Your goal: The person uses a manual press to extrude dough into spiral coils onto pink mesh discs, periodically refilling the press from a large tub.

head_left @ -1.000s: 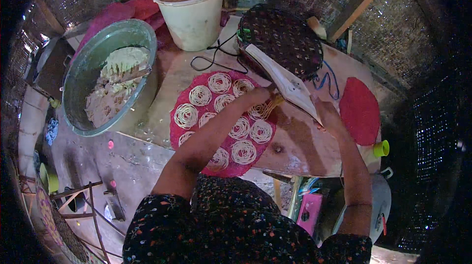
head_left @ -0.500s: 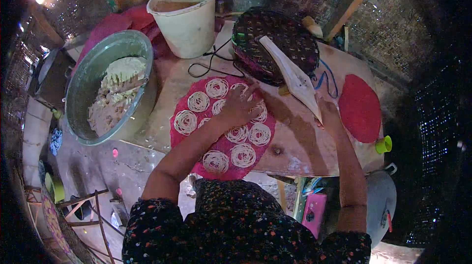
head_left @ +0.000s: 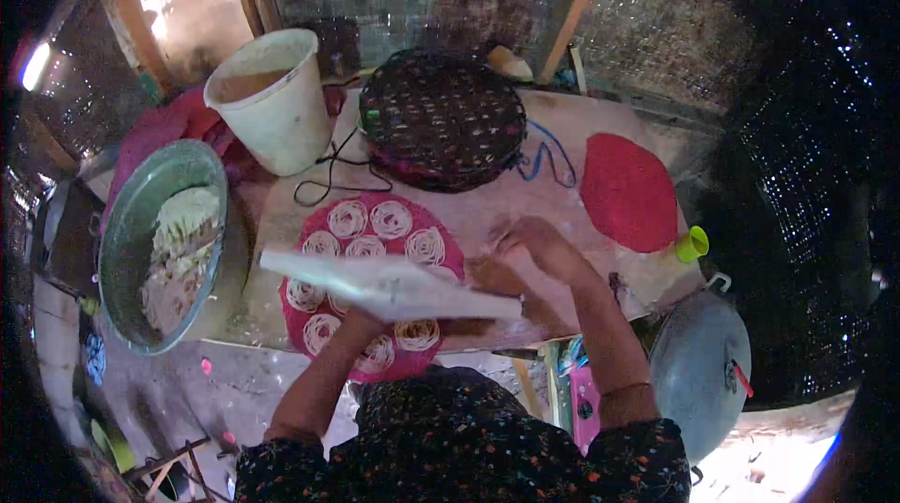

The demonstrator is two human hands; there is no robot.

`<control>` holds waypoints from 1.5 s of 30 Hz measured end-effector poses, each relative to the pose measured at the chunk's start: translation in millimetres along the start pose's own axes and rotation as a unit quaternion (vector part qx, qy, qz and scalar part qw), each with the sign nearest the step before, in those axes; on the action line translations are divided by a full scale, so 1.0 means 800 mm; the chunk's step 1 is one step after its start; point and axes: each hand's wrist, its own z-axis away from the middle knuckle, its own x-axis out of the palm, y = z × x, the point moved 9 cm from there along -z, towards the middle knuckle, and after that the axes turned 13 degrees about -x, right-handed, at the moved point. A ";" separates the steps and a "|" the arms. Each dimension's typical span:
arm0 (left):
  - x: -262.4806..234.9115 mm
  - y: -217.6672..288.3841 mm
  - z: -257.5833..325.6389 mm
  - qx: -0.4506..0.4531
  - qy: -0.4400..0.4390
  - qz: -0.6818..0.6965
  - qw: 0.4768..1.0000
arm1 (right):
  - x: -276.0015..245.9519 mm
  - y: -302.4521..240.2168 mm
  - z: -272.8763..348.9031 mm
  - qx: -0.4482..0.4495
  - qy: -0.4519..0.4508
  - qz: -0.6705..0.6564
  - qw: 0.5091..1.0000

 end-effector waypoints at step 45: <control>-0.036 -0.074 0.184 -0.068 0.136 -0.217 0.964 | -0.238 -0.031 0.133 0.257 0.342 0.634 0.645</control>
